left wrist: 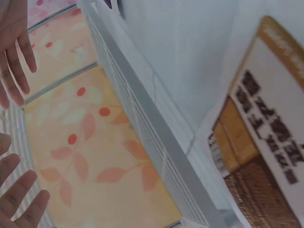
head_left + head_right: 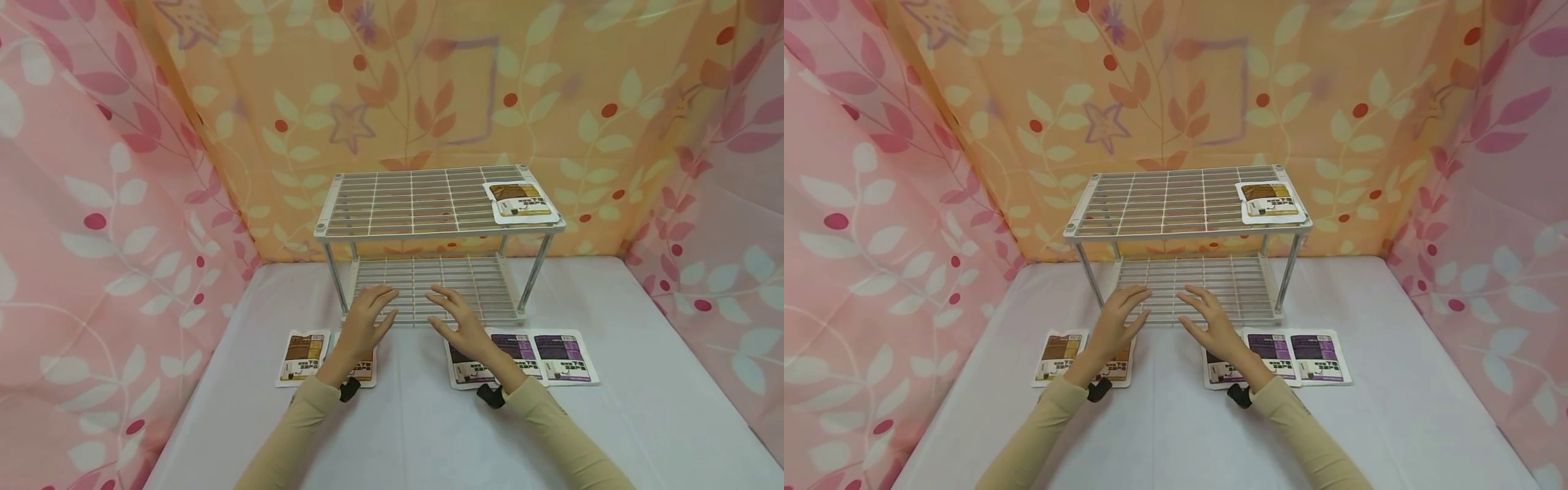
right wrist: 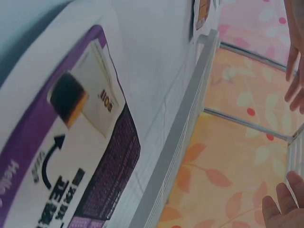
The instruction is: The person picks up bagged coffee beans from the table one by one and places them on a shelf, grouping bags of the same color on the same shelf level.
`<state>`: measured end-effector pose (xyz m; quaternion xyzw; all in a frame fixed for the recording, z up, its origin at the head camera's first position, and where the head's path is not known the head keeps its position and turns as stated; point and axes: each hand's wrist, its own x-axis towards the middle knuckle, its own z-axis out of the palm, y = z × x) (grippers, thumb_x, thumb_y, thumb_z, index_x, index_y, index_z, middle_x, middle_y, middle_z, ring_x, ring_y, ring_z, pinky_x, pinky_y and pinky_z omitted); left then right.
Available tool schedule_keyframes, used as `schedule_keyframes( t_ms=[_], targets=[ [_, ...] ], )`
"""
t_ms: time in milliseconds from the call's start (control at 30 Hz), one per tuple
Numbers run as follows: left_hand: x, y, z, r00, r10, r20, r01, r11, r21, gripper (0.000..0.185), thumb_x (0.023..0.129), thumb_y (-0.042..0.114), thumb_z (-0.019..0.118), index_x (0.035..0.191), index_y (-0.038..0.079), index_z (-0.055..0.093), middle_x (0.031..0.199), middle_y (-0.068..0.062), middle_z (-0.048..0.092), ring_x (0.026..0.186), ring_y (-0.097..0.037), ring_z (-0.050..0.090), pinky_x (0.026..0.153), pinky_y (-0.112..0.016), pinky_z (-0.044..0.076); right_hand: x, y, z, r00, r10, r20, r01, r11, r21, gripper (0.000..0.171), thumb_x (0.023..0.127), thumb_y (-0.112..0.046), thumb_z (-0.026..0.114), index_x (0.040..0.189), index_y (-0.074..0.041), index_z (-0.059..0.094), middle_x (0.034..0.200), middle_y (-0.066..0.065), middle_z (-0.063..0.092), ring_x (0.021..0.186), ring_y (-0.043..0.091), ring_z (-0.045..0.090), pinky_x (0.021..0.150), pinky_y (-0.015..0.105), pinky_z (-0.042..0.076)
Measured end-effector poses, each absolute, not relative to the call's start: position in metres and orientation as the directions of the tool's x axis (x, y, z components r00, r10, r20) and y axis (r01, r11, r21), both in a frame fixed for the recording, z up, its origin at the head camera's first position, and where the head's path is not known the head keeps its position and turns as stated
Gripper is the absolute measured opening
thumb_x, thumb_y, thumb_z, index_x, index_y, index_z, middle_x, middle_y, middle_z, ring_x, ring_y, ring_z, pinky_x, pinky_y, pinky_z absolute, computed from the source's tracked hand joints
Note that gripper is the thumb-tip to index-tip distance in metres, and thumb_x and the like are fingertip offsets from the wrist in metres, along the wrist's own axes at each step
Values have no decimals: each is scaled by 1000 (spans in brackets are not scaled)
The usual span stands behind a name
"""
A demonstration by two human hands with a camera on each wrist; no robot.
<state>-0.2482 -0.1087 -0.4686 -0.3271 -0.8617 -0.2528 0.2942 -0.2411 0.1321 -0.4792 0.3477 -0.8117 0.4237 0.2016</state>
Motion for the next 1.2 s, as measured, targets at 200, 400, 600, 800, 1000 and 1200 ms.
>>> schedule_keyframes(
  t_ms=[200, 400, 600, 800, 1000, 1200],
  targets=[
    [-242, -124, -480, -689, 380, 617, 653, 695, 301, 40, 86, 16, 66, 125, 10, 57, 126, -11, 55, 117, -28, 50, 99, -44, 42, -240, 126, -487, -715, -403, 571, -699, 416, -582, 47, 88, -15, 63, 132, -5, 50, 138, 16, 42, 128, 34, 38, 97, 59, 37],
    [-233, -140, -488, -771, 353, 531, 585, 722, 370, 40, 86, 17, 66, 125, 10, 57, 127, -11, 54, 118, -30, 49, 97, -49, 42, -236, 118, -496, -740, -431, 516, -670, 410, -619, 47, 89, -20, 62, 132, -7, 50, 138, 21, 41, 127, 36, 39, 96, 60, 38],
    [-226, -150, -495, -817, 342, 464, 537, 746, 395, 40, 87, 18, 66, 125, 8, 58, 125, -14, 55, 117, -32, 49, 95, -48, 43, -233, 110, -507, -740, -444, 506, -667, 382, -640, 47, 89, -19, 62, 132, -5, 49, 136, 21, 43, 127, 35, 39, 97, 58, 38],
    [-219, -159, -501, -846, 321, 426, 497, 764, 411, 41, 85, 18, 67, 124, 7, 57, 125, -16, 55, 118, -34, 48, 96, -49, 42, -230, 100, -514, -725, -460, 512, -682, 373, -629, 46, 88, -17, 63, 131, -4, 51, 133, 21, 47, 124, 34, 43, 96, 56, 39],
    [-212, -165, -504, -875, 285, 391, 451, 776, 442, 39, 85, 16, 67, 123, 7, 59, 125, -19, 54, 117, -36, 47, 96, -51, 42, -226, 89, -521, -741, -486, 463, -656, 380, -652, 48, 87, -16, 64, 132, -3, 49, 133, 23, 45, 125, 36, 42, 98, 55, 38],
    [-207, -172, -510, -894, 254, 369, 411, 793, 449, 41, 84, 16, 69, 122, 5, 59, 123, -16, 56, 114, -36, 49, 92, -52, 44, -222, 81, -524, -781, -501, 373, -589, 392, -707, 50, 89, -18, 62, 134, -4, 47, 138, 23, 41, 128, 36, 39, 101, 54, 36]
  ],
)
